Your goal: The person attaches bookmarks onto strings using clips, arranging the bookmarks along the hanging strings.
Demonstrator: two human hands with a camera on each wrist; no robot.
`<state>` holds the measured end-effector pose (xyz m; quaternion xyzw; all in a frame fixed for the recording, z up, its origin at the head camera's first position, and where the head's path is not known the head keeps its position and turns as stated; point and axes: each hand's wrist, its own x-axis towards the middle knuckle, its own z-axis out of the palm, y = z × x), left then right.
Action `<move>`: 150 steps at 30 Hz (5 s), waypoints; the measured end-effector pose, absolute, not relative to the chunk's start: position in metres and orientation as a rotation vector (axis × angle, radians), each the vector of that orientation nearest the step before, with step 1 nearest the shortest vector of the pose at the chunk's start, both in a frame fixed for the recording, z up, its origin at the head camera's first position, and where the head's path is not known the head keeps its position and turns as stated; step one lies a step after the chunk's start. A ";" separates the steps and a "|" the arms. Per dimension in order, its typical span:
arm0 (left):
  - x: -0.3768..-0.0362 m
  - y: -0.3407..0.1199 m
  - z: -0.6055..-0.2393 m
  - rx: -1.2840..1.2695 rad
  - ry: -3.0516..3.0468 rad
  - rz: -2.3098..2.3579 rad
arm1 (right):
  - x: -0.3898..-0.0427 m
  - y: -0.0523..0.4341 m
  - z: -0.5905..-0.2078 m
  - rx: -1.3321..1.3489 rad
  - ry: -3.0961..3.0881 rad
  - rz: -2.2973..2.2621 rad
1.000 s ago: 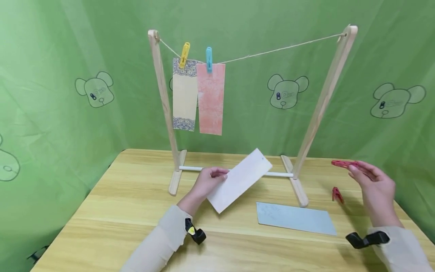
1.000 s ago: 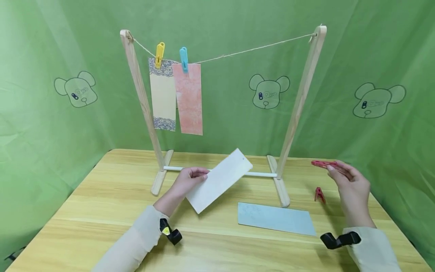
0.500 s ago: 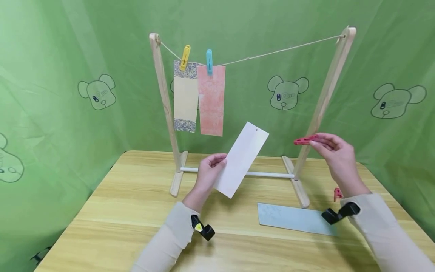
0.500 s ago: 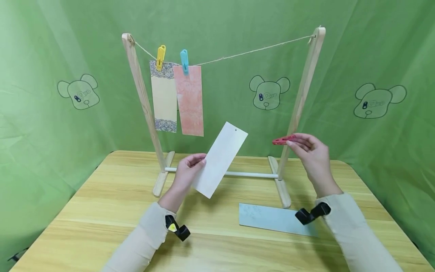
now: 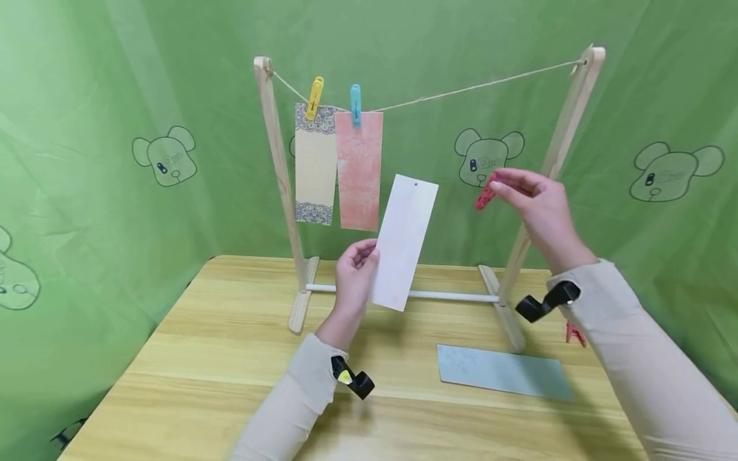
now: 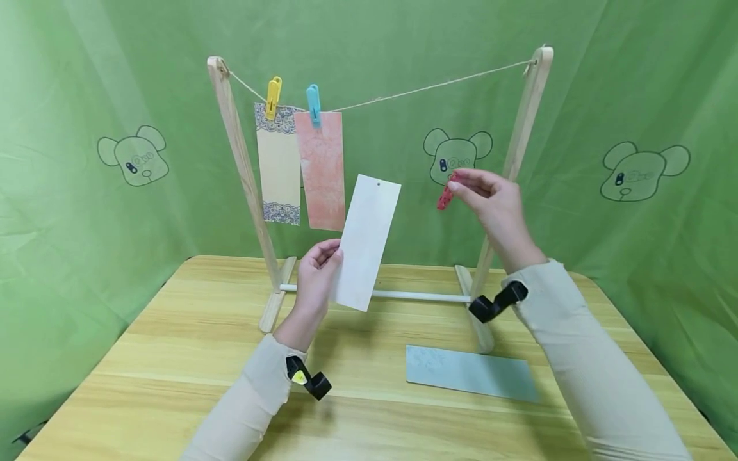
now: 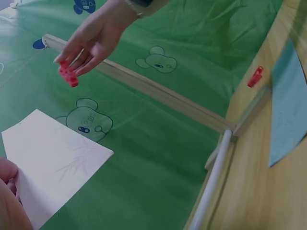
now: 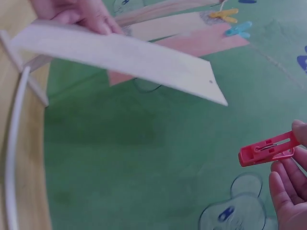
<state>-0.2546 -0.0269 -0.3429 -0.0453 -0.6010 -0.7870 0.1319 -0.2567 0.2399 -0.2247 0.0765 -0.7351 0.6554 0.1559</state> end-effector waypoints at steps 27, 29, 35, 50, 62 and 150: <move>-0.276 -0.005 -0.309 0.001 -1.546 -2.348 | -0.284 0.166 -0.128 0.284 -2.217 1.906; -0.277 -0.003 -0.307 -0.007 -1.526 -2.360 | -0.285 0.159 -0.120 0.273 -2.176 1.955; -0.279 0.001 -0.302 -0.016 -1.494 -2.392 | -0.287 0.142 -0.097 0.251 -2.119 1.996; -0.278 0.004 -0.294 -0.006 -1.481 -2.444 | -0.306 0.122 -0.068 0.399 -2.034 1.919; -0.280 0.002 -0.292 -0.035 -1.426 -2.407 | -0.318 0.128 -0.077 0.297 -2.123 1.926; -0.254 0.011 -0.363 -0.074 -1.782 -2.344 | -0.249 0.231 -0.199 0.343 -2.568 1.337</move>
